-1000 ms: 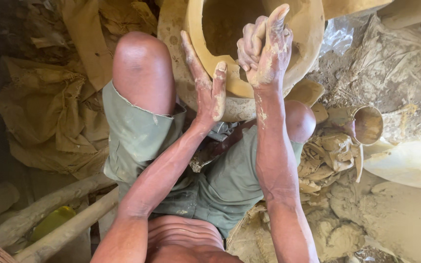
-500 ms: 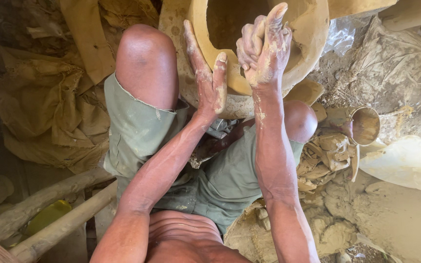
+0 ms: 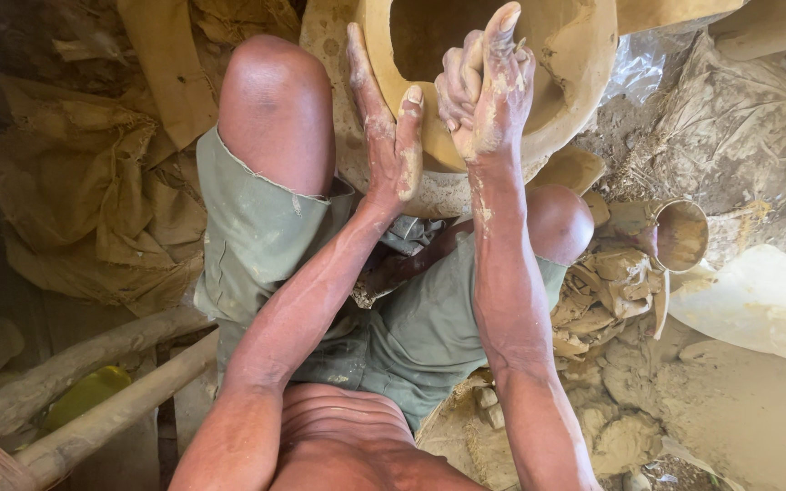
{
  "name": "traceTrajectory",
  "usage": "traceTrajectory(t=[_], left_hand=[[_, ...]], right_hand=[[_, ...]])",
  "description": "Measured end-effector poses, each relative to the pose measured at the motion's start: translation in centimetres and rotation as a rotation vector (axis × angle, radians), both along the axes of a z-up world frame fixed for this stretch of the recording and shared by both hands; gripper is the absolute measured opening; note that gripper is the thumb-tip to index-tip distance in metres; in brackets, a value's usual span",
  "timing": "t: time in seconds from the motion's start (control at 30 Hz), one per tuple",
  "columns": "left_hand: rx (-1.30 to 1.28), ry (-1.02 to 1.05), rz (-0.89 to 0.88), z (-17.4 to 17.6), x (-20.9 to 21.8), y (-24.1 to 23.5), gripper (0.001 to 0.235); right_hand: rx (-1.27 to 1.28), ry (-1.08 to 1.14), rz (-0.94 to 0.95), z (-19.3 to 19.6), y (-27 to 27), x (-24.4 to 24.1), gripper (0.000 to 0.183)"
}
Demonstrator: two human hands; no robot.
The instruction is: The person shapes and smooths the interior and exterior of a clay pot using their hands and various wooden tools while it sits on a manually operated pottery wheel.
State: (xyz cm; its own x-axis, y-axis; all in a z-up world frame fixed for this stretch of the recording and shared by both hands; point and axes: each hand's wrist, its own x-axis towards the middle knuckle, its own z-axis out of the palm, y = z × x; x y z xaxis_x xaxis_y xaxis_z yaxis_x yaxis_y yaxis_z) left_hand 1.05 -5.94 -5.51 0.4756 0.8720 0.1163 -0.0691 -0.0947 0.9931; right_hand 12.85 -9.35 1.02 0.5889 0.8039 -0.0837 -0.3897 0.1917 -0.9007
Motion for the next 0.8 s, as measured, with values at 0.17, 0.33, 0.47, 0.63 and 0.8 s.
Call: traceTrajectory(t=[0.17,0.33,0.47,0.63,0.8], left_hand=[[0.004,0.003,0.000,-0.6,0.3,0.8,0.075],[0.065,-0.015,-0.005,-1.3,0.6,1.8,0.070],[0.026,-0.060,-0.031,-1.5,0.7,2.5,0.070],[-0.001,-0.036,-0.031,-1.6,0.6,3.4,0.065],[0.023,-0.030,-0.034,-2.1,1.1,4.2,0.069]], right_hand=[[-0.045,0.050,-0.015,0.3,0.3,-0.3,0.065],[-0.058,0.033,-0.030,0.4,0.6,-0.6,0.065],[-0.031,-0.012,-0.075,0.5,1.0,-0.9,0.067],[-0.025,-0.052,-0.123,0.5,1.0,-1.4,0.069],[-0.032,0.048,-0.140,0.5,0.8,-1.2,0.066]])
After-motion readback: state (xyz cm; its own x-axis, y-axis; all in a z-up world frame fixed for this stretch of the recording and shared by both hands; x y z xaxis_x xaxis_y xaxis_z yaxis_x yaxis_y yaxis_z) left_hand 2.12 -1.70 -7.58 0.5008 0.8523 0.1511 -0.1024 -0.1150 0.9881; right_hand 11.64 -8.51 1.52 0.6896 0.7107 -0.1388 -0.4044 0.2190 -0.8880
